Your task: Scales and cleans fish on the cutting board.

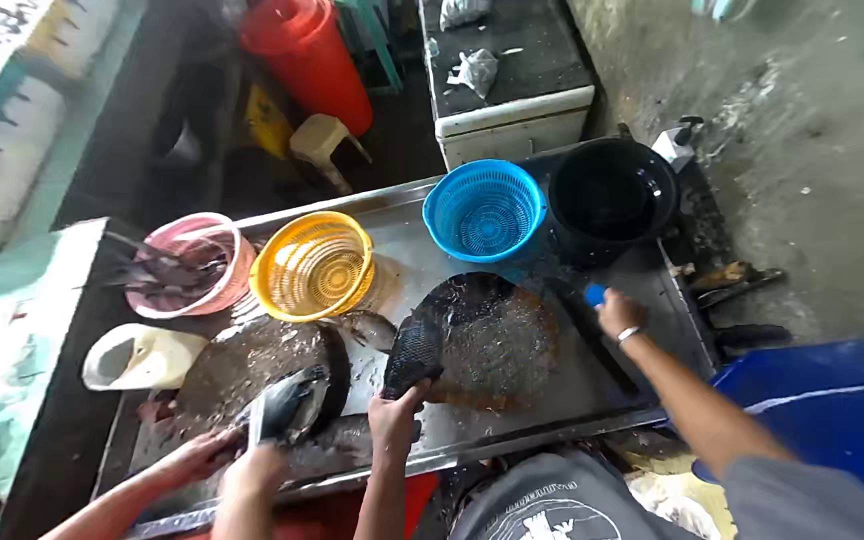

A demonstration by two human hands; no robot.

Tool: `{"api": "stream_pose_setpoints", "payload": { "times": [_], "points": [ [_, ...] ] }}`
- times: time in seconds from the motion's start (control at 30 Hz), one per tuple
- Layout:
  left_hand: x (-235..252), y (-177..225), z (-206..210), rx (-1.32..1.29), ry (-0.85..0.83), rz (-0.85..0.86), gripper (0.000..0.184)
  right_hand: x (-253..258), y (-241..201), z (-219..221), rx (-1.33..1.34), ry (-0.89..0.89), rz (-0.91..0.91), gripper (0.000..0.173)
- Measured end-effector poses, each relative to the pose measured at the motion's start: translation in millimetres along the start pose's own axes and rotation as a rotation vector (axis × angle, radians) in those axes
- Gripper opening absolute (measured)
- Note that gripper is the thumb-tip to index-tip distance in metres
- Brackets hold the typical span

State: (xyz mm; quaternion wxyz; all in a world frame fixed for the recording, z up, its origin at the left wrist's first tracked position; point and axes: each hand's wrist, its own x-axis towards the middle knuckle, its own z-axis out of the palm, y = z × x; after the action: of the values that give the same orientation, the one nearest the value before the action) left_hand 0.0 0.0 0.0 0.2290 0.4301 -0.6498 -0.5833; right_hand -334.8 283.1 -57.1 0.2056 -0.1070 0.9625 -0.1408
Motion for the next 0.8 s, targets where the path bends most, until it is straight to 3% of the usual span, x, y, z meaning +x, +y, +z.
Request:
{"api": "stream_pose_setpoints", "payload": {
  "times": [0.1, 0.17, 0.23, 0.33, 0.43, 0.5, 0.63, 0.7, 0.8],
  "points": [
    [25.9, -20.2, 21.0, 0.546, -0.059, 0.285, 0.045, 31.5, 30.1, -81.0, -0.033, 0.191, 0.197, 0.051],
    [33.1, -47.2, 30.0, 0.835, -0.075, 0.375, 0.045, 39.6, 26.4, -132.2, -0.079, 0.222, 0.288, 0.073],
    [34.6, -72.4, 31.2, 0.872, -0.077, 0.355, 0.051, 65.0, 30.7, -163.9, -0.116, 0.226, 0.322, 0.085],
    [25.6, -79.4, 35.1, 0.699, 0.07, 0.182, 0.046, 112.1, 40.2, -181.3, -0.181, 0.245, 0.317, 0.059],
    [22.9, -69.5, 46.3, 0.624, 0.162, -0.089, 0.062, 153.8, 59.0, -152.2, -0.227, 0.159, 0.313, 0.038],
    [30.1, -63.2, 57.4, 0.613, 0.198, -0.194, 0.075, 159.0, 61.7, -133.6, -0.199, 0.145, 0.35, 0.04],
    [52.7, -58.0, 76.8, 0.471, 0.26, -0.285, 0.087, 83.6, 45.9, -108.1, -0.08, 0.309, 0.181, 0.056],
    [63.9, -58.2, 83.1, 0.394, 0.244, -0.268, 0.09, 29.4, 55.6, -34.1, 0.008, 0.192, 0.085, 0.052],
    [76.3, -54.0, 92.7, 0.253, 0.227, -0.246, 0.085, -22.9, 68.3, 85.5, -0.024, -0.178, 0.028, 0.068]
  ]
}}
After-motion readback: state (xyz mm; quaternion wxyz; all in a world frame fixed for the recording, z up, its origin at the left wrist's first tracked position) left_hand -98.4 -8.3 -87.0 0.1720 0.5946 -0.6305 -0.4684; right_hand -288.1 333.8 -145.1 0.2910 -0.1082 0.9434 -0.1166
